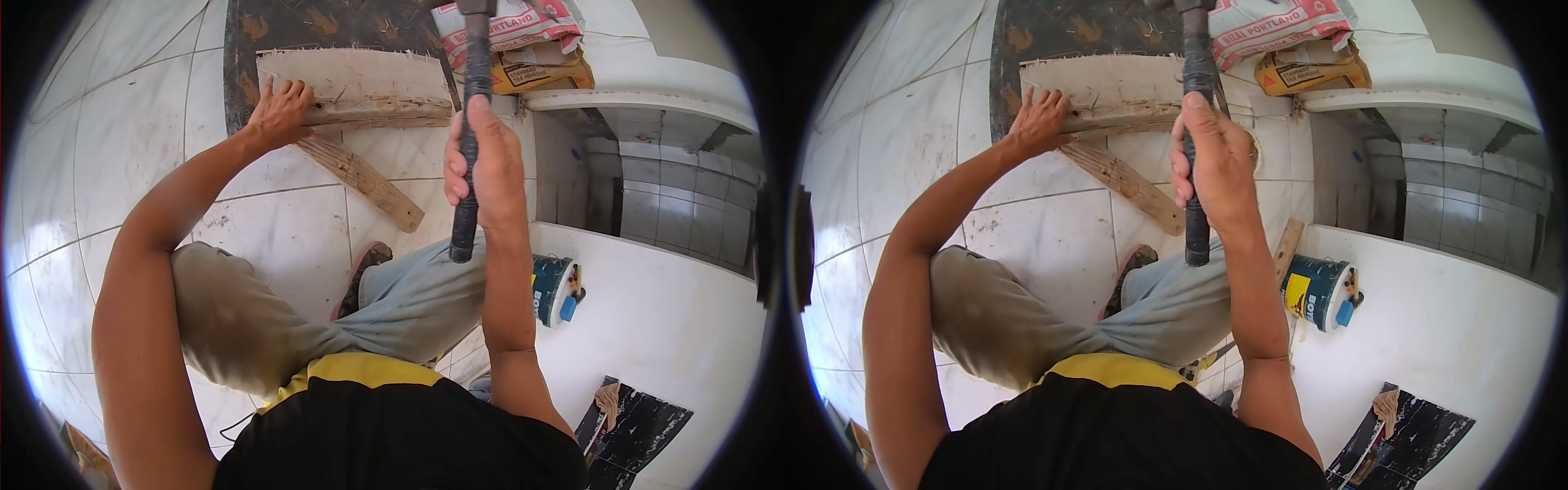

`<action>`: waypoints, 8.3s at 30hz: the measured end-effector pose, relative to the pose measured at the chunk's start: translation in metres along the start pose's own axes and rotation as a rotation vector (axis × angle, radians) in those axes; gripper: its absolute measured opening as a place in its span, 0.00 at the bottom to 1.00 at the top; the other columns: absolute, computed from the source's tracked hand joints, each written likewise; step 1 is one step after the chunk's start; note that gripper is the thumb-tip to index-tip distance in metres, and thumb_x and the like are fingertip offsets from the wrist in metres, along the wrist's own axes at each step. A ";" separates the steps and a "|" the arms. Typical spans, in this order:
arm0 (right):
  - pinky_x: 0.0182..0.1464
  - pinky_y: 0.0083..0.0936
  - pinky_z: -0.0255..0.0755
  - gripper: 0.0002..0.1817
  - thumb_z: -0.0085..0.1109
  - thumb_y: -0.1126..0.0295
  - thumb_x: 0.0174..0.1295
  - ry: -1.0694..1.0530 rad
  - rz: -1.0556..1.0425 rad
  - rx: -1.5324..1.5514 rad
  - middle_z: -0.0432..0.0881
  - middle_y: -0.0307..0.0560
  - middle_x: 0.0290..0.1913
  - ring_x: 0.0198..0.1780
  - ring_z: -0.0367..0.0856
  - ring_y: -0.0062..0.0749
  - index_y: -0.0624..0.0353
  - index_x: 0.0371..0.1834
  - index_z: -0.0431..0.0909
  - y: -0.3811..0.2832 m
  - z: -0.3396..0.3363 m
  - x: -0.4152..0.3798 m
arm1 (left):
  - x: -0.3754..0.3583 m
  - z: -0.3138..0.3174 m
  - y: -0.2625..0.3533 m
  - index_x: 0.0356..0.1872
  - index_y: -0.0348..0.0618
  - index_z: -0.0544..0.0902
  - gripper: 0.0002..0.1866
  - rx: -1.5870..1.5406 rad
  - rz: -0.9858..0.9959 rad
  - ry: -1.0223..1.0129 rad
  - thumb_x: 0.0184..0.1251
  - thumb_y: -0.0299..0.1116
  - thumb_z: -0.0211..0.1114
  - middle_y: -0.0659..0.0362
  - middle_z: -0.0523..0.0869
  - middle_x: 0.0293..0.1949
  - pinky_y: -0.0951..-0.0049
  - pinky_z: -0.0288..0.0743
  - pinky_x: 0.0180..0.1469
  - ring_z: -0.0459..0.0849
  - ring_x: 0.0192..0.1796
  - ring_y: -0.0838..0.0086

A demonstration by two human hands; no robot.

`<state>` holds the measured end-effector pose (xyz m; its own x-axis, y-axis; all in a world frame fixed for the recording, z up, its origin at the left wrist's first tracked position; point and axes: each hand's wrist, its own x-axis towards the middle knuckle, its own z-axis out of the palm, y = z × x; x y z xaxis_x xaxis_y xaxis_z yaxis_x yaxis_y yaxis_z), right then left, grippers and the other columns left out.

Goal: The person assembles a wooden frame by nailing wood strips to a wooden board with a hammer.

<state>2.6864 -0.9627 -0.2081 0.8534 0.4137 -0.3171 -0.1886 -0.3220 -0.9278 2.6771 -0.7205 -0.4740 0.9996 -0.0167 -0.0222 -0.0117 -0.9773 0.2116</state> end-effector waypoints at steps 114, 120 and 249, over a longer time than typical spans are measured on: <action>0.16 0.23 0.64 0.27 0.55 0.44 0.75 0.141 0.056 -0.111 0.66 0.36 0.15 0.13 0.66 0.20 0.55 0.27 0.67 0.089 0.043 0.012 | -0.001 0.018 -0.040 0.47 0.39 0.73 0.27 -0.476 0.148 0.225 0.55 0.42 0.77 0.48 0.79 0.48 0.55 0.68 0.67 0.76 0.56 0.51; 0.17 0.23 0.66 0.27 0.53 0.48 0.77 0.318 -0.533 0.001 0.67 0.37 0.17 0.14 0.68 0.21 0.56 0.25 0.67 0.092 0.051 0.016 | -0.003 0.022 -0.038 0.47 0.39 0.73 0.27 -0.496 0.158 0.265 0.54 0.41 0.77 0.48 0.78 0.47 0.55 0.71 0.63 0.75 0.55 0.50; 0.47 0.24 0.78 0.15 0.57 0.61 0.76 -0.546 -0.174 -0.289 0.86 0.41 0.38 0.39 0.82 0.23 0.65 0.48 0.81 0.228 -0.053 0.224 | -0.138 -0.217 -0.223 0.73 0.61 0.68 0.37 -1.145 -0.538 1.350 0.74 0.72 0.42 0.61 0.76 0.67 0.50 0.72 0.71 0.76 0.69 0.65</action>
<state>2.8605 -0.9888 -0.4801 0.4747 0.8305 -0.2916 0.1343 -0.3958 -0.9085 2.5470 -0.4548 -0.3062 0.2345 0.9322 0.2756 -0.2798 -0.2068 0.9375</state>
